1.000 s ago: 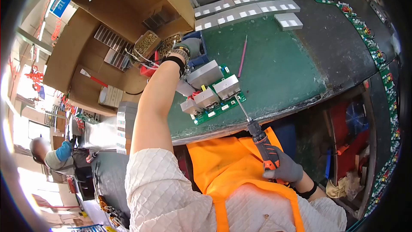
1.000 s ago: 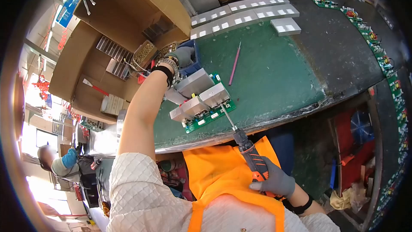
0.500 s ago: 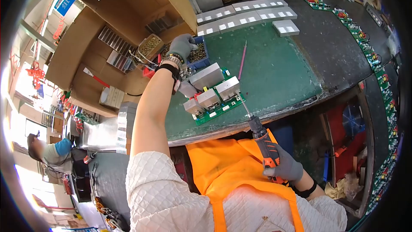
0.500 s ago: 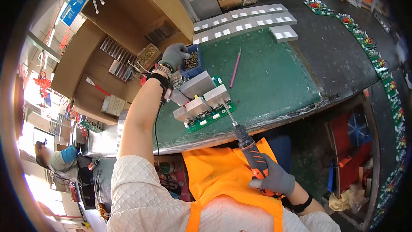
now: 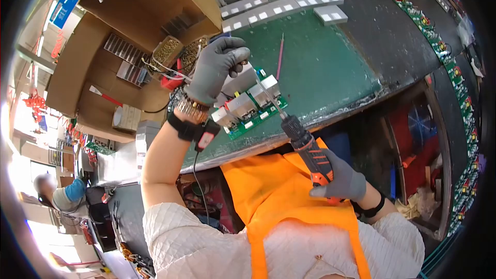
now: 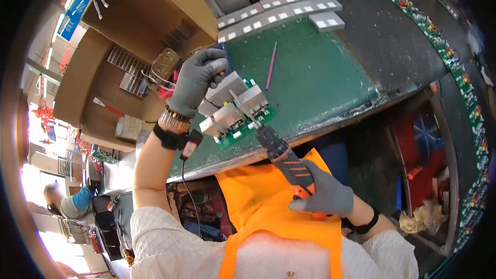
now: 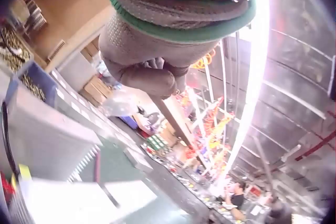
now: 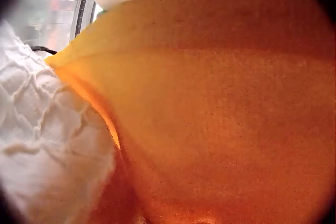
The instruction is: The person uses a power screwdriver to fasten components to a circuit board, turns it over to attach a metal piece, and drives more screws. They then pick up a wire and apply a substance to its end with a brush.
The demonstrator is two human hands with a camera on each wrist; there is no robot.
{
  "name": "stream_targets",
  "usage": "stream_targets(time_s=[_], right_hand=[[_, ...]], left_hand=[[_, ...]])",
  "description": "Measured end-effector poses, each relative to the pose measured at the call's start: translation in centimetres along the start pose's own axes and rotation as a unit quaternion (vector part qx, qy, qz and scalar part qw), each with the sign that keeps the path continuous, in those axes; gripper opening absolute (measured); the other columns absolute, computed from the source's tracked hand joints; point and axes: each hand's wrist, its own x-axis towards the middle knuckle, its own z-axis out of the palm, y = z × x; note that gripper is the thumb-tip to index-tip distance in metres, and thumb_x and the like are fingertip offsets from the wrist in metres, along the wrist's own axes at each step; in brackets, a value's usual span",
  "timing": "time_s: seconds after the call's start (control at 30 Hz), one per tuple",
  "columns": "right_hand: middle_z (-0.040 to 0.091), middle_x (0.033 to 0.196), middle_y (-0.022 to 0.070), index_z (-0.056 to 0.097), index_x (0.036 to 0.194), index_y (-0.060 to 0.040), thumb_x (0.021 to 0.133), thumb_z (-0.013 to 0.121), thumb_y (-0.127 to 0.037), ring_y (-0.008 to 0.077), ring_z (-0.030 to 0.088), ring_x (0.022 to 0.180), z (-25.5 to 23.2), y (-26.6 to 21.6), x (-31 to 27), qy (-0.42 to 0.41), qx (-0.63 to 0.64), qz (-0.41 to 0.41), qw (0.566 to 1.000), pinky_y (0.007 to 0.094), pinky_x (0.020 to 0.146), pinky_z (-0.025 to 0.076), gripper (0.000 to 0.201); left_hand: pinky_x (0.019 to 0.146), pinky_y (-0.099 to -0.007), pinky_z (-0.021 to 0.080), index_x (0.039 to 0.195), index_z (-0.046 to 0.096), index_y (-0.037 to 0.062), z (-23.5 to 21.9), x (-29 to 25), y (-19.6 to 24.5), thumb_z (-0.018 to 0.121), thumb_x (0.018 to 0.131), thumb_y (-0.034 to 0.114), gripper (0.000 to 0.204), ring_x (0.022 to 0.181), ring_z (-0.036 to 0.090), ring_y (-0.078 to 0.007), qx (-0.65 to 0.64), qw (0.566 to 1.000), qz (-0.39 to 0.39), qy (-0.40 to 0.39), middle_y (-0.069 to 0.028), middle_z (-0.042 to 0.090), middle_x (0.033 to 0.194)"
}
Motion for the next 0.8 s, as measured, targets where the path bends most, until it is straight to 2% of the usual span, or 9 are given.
stream_targets(time_s=[0.03,0.1,0.17,0.23,0.4,0.47,0.67,0.8], right_hand=[[0.057,0.109,0.0055,0.040,0.138,-0.0032,0.068,0.084,-0.017,0.0124,0.055,0.099,0.1,-0.3,0.1,-0.002,-0.006,-0.001,1.000,0.0298,0.086,0.048,0.084],[0.057,0.110,0.0061,0.039,0.139,-0.0031,0.068,0.084,-0.018,0.0128,0.056,0.099,0.5,-0.2,0.5,-0.002,-0.005,-0.012,1.000,0.0299,0.086,0.048,0.085],[0.057,0.097,0.0009,0.046,0.128,-0.0058,0.062,0.085,-0.007,0.0093,0.055,0.087,0.8,-0.1,0.7,0.031,-0.021,-0.035,0.999,0.0265,0.076,0.048,0.077],[0.057,0.097,0.0011,0.046,0.129,-0.0056,0.062,0.085,-0.007,0.0095,0.055,0.087,0.9,0.0,0.7,0.028,-0.021,-0.032,0.999,0.0267,0.077,0.048,0.077],[0.057,0.097,0.0015,0.045,0.130,-0.0051,0.063,0.085,-0.007,0.0100,0.055,0.087,0.8,0.2,0.7,0.024,-0.023,-0.021,0.999,0.0270,0.077,0.048,0.078],[0.058,0.106,0.0056,0.042,0.135,-0.0036,0.067,0.085,-0.017,0.0128,0.057,0.096,0.6,0.3,0.6,0.003,-0.028,-0.016,0.999,0.0289,0.084,0.048,0.082],[0.057,0.101,0.0042,0.044,0.134,-0.0051,0.068,0.084,-0.014,0.0121,0.055,0.092,0.4,0.8,0.0,-0.012,0.011,-0.005,1.000,0.0281,0.082,0.048,0.078],[0.057,0.102,0.0043,0.044,0.133,-0.0050,0.068,0.084,-0.015,0.0121,0.055,0.092,0.3,0.6,-0.2,-0.016,0.017,0.011,1.000,0.0277,0.082,0.048,0.078]], left_hand=[[0.053,-0.0159,0.044,0.109,0.061,0.0013,0.6,-1.1,0.0,0.067,0.089,0.012,0.023,0.060,0.054,-0.0034,-0.001,1.000,-0.008,-0.001,-0.0018,0.064,0.081],[0.051,-0.0157,0.044,0.113,0.058,0.0006,1.3,-2.7,-0.1,0.064,0.091,0.011,0.025,0.058,0.054,-0.0040,-0.083,0.996,-0.024,-0.004,-0.0018,0.063,0.080],[0.051,-0.0150,0.045,0.114,0.058,0.0010,1.3,-3.6,-0.5,0.064,0.091,0.011,0.026,0.058,0.055,-0.0036,-0.095,0.995,-0.030,-0.009,-0.0022,0.064,0.081],[0.051,-0.0179,0.045,0.107,0.058,-0.0018,1.9,-4.2,-0.2,0.067,0.089,0.009,0.023,0.059,0.057,-0.0057,-0.089,0.996,-0.022,0.014,-0.0037,0.064,0.079],[0.052,-0.0181,0.045,0.107,0.058,-0.0012,2.1,-4.5,-0.5,0.067,0.089,0.009,0.023,0.060,0.057,-0.0058,-0.087,0.996,-0.014,0.019,-0.0039,0.064,0.079],[0.053,-0.0186,0.046,0.107,0.058,-0.0020,2.2,-4.6,-0.7,0.068,0.088,0.010,0.025,0.062,0.058,-0.0064,-0.109,0.994,-0.006,0.019,-0.0046,0.065,0.080],[0.058,-0.0197,0.047,0.112,0.056,-0.0008,3.4,-6.1,-0.6,0.065,0.088,0.006,0.027,0.066,0.057,-0.0073,-0.018,0.995,0.068,0.068,-0.0043,0.064,0.084],[0.058,-0.0200,0.047,0.113,0.055,-0.0016,3.5,-6.2,-1.1,0.065,0.087,0.004,0.029,0.067,0.058,-0.0079,-0.027,0.996,0.051,0.065,-0.0051,0.064,0.085]])
